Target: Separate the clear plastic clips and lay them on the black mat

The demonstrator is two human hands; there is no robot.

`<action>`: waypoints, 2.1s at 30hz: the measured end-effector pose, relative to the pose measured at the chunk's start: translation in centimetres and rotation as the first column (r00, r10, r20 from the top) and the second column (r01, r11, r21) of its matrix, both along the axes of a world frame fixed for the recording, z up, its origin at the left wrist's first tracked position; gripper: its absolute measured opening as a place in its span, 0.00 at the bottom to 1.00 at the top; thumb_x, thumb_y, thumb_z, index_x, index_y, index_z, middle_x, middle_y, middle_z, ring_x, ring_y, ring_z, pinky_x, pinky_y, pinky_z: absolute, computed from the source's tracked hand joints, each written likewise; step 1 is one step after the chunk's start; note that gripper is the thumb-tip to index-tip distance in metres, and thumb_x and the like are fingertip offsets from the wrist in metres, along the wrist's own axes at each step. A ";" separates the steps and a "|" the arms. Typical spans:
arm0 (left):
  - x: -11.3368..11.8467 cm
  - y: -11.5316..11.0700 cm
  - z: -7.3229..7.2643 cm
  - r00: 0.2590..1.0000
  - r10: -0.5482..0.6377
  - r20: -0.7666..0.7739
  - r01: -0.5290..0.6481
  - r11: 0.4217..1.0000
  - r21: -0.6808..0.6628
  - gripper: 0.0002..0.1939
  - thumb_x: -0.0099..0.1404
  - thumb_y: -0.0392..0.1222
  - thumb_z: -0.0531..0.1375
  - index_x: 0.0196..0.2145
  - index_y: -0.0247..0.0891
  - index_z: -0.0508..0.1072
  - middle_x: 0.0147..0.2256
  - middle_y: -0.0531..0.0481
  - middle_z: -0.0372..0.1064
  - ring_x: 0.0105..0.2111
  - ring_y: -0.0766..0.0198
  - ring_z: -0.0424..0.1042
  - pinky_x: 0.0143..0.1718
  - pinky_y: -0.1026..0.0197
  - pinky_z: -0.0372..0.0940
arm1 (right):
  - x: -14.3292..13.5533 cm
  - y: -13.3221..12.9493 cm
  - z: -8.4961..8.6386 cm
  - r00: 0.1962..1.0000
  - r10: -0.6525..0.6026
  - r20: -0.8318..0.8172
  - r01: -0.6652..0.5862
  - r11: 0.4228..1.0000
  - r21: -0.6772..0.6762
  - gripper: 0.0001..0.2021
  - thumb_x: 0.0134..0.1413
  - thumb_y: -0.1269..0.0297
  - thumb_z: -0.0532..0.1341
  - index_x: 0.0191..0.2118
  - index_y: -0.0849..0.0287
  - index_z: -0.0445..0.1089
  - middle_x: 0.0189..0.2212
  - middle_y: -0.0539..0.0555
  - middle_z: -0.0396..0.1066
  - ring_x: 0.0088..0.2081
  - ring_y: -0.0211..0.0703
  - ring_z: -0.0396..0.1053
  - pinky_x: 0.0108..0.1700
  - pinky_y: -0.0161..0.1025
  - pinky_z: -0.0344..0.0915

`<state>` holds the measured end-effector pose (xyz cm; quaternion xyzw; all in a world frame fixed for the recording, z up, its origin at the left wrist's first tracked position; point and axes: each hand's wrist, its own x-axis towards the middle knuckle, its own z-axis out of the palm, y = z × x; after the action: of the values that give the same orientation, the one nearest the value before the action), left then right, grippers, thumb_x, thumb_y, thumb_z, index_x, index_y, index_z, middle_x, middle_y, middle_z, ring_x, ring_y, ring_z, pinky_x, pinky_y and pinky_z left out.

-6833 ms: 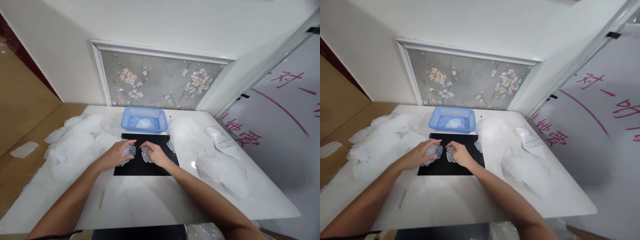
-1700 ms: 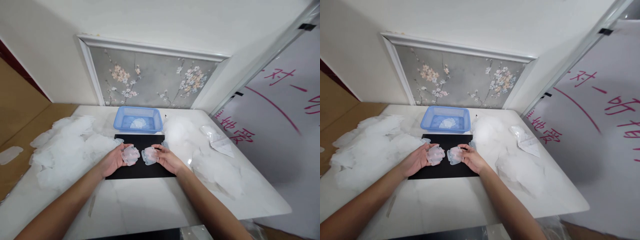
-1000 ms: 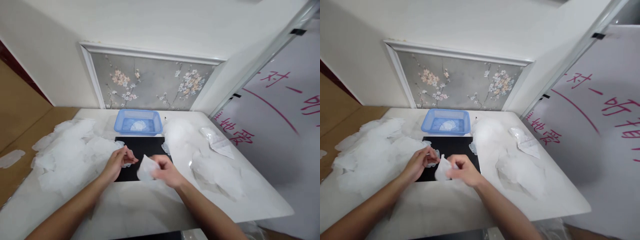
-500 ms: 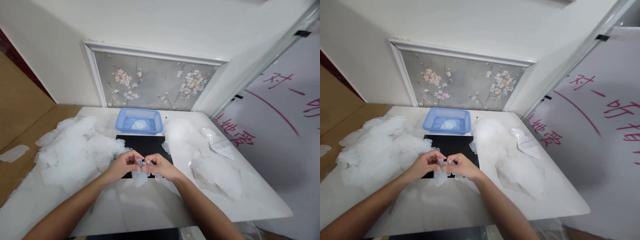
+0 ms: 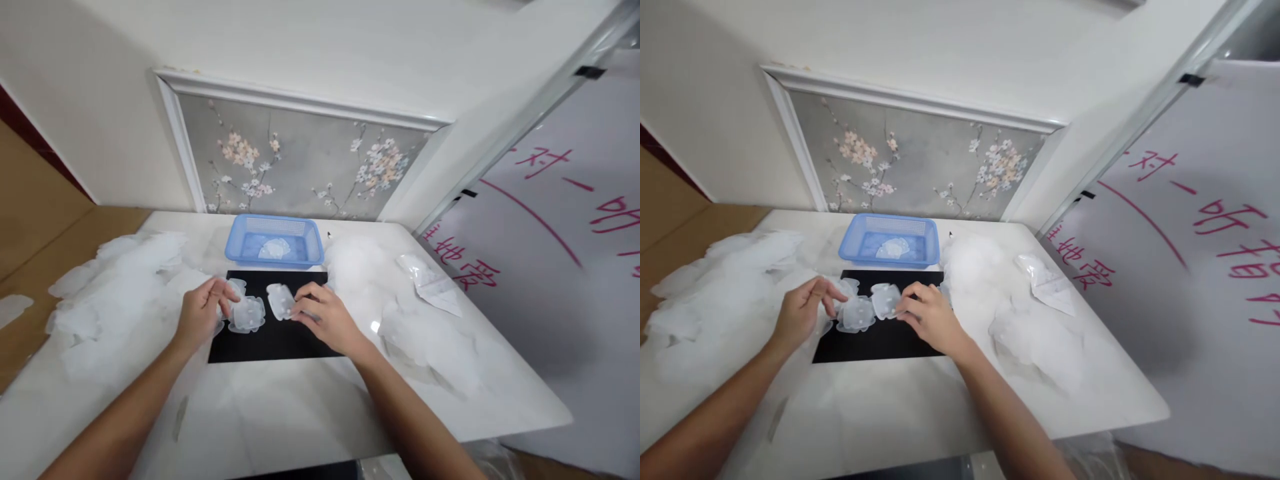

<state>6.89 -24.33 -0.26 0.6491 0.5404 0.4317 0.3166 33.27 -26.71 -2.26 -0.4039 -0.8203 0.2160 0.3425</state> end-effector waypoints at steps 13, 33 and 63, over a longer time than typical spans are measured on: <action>-0.8 1.5 -3.8 0.682 -0.361 -0.637 0.496 0.868 0.039 0.19 0.65 0.38 0.56 0.53 0.43 0.72 0.50 0.45 0.73 0.56 0.50 0.66 0.62 0.40 0.52 | 1.9 1.4 -1.5 0.906 -0.318 -0.279 0.347 0.936 0.058 0.08 0.59 0.72 0.54 0.34 0.55 0.70 0.44 0.56 0.73 0.47 0.46 0.72 0.51 0.46 0.68; 0.6 0.9 -0.5 0.879 0.058 0.474 0.166 0.894 -0.417 0.25 0.50 0.57 0.69 0.39 0.39 0.69 0.30 0.52 0.74 0.30 0.61 0.74 0.33 0.61 0.68 | -2.9 5.8 -3.2 0.971 -0.236 0.036 0.232 0.892 -0.387 0.25 0.38 0.73 0.71 0.46 0.58 0.69 0.40 0.51 0.65 0.38 0.42 0.67 0.45 0.43 0.64; -1.8 1.4 -1.3 0.870 -0.305 -0.387 0.311 0.949 -0.049 0.20 0.65 0.49 0.55 0.52 0.44 0.73 0.58 0.44 0.68 0.63 0.47 0.59 0.65 0.42 0.50 | 1.0 2.4 -1.7 0.957 0.086 0.276 -0.077 0.996 -0.044 0.21 0.47 0.86 0.54 0.36 0.55 0.76 0.48 0.52 0.74 0.44 0.46 0.66 0.44 0.43 0.66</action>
<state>5.07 -22.90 -1.51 0.8020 0.4790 0.2418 0.2625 34.27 -24.34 -3.95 -0.4016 -0.8725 0.1849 0.2082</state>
